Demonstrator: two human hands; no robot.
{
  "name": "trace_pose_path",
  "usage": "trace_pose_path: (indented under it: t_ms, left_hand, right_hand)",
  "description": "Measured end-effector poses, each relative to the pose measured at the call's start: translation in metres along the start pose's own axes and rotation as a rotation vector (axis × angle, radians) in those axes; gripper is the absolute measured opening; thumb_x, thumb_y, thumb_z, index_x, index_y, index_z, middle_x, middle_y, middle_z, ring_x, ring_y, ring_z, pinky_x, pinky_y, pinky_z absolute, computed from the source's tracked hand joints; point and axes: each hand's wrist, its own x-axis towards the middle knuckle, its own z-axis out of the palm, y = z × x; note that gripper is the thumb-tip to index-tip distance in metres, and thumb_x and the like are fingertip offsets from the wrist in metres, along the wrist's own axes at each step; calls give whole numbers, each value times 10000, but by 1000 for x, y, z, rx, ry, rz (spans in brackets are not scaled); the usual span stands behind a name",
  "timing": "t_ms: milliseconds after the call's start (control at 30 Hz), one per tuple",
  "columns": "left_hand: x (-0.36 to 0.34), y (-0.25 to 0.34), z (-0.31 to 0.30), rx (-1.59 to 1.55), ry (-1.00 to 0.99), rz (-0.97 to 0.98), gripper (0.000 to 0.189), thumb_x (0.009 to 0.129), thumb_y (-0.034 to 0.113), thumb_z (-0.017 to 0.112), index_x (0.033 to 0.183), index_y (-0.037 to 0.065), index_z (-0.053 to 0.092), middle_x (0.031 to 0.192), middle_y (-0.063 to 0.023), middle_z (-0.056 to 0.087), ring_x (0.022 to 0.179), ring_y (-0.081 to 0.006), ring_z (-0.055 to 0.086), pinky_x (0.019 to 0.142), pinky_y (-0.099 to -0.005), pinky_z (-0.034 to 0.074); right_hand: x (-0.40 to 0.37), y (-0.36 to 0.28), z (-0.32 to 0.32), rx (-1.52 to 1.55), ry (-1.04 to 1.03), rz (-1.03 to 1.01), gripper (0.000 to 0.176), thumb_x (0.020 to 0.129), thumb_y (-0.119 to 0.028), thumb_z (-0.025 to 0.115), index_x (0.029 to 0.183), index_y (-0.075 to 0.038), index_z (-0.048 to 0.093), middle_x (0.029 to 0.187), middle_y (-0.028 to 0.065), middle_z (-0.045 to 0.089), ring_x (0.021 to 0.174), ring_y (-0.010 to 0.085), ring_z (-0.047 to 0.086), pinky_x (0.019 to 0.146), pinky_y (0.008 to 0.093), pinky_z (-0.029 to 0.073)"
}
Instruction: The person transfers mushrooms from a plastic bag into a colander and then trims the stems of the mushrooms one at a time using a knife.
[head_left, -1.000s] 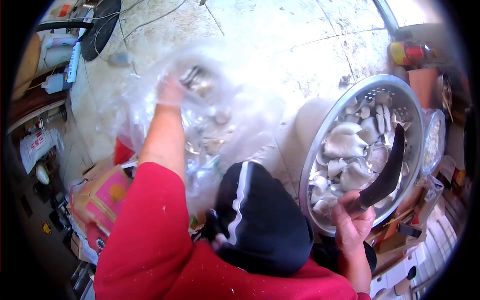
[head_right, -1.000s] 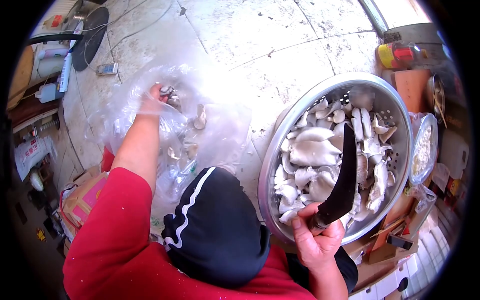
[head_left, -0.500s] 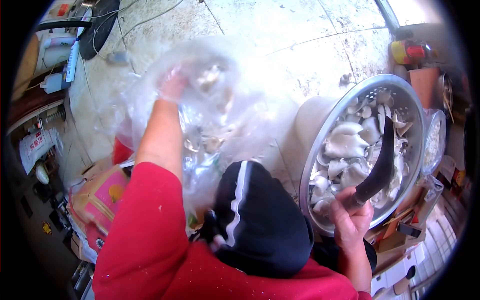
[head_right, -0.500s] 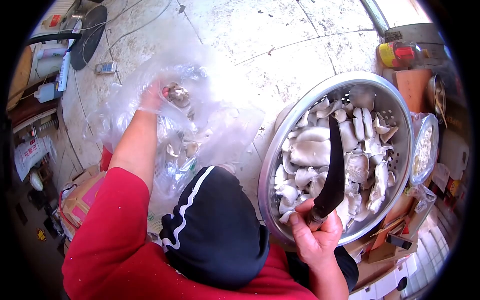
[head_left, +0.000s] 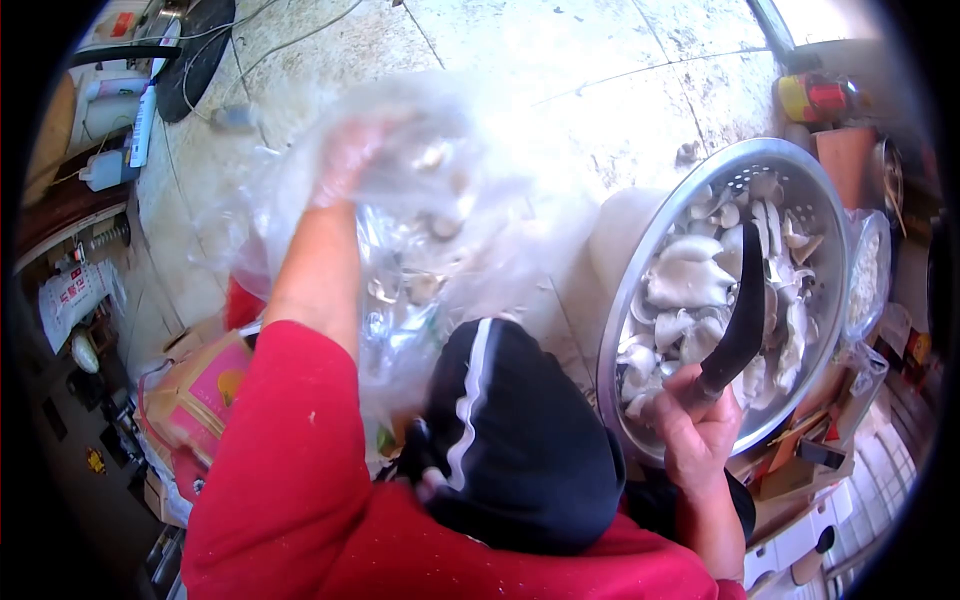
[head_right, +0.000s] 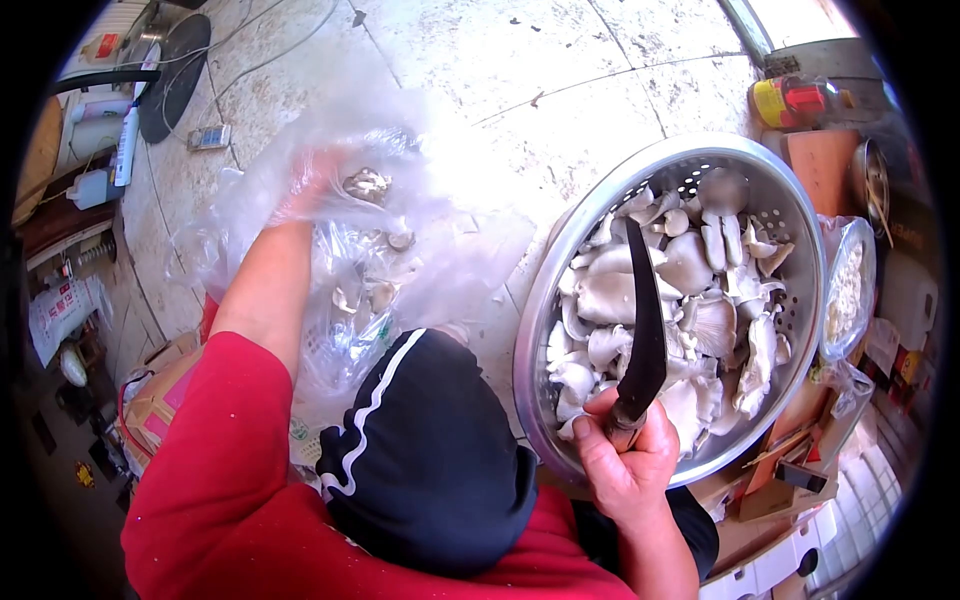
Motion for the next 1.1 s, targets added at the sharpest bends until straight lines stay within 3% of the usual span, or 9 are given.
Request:
trace_pose_path:
  t_ms: [367,433,500,533,600,700,933,1000,1100]
  left_hand:
    - [-98,123,-55,601,251,383,322,760,155,637,1079,114,632,902,-55,647,790,-273,621,626,-391,519]
    - [-132,144,-52,-789,198,-590,270,794,197,632,1055,127,633,849,-58,633,667,-229,595,533,-371,497]
    - [-171,148,-55,-1042,13,-696,176,855,262,559,880,102,628,704,-48,599,500,-145,518,448,-309,433]
    - [-188,148,-54,-1041,19,-692,176,855,262,559,880,102,628,704,-48,599,500,-145,518,448,-309,433]
    - [-225,146,-49,-1320,-108,-944,187,823,253,552,868,79,606,646,-39,580,476,-150,497,460,-306,430]
    - [-278,154,-49,-1528,-240,-982,227,810,242,541,980,92,557,706,-62,537,493,-149,448,480,-306,401]
    - [-365,178,-72,-1647,-110,-1012,247,794,240,504,956,59,550,685,-75,526,461,-156,407,485,-309,360]
    - [-379,198,-91,-1671,-116,-931,222,790,241,499,910,65,565,679,-73,533,460,-156,408,489,-313,356]
    - [-393,236,-122,-1767,-210,-522,199,789,233,478,821,80,601,706,-51,565,499,-167,434,521,-334,361]
  right_hand:
    - [-12,-7,1,-25,26,-53,138,817,-1,664,917,-13,569,723,6,578,657,69,533,602,217,427]
    - [-17,-8,1,-26,12,-93,135,816,4,658,916,-12,568,718,-2,566,649,65,521,594,214,417]
    - [-22,-12,2,-25,-2,-132,132,815,8,653,914,-11,567,712,-10,554,640,61,508,586,211,408]
    - [-27,-16,4,11,3,-111,128,816,12,646,912,-13,565,708,-17,544,630,58,493,578,208,398]
    - [-35,-17,4,48,0,-92,124,817,15,639,909,-15,562,704,-24,534,620,54,479,571,205,388]
    - [-48,-17,2,-21,-21,-132,122,818,19,628,910,-23,560,694,-30,520,613,48,463,559,207,381]
    - [-85,-16,-3,-65,-135,-238,108,807,0,640,891,-29,578,688,-13,529,611,67,485,568,225,403]
    - [-100,-16,-10,-66,-144,-285,103,798,-8,638,882,-28,582,703,-9,526,631,73,487,581,231,407]
    - [-119,-13,-20,44,-241,-300,114,773,-17,636,875,-28,587,737,-6,523,662,82,488,604,242,411]
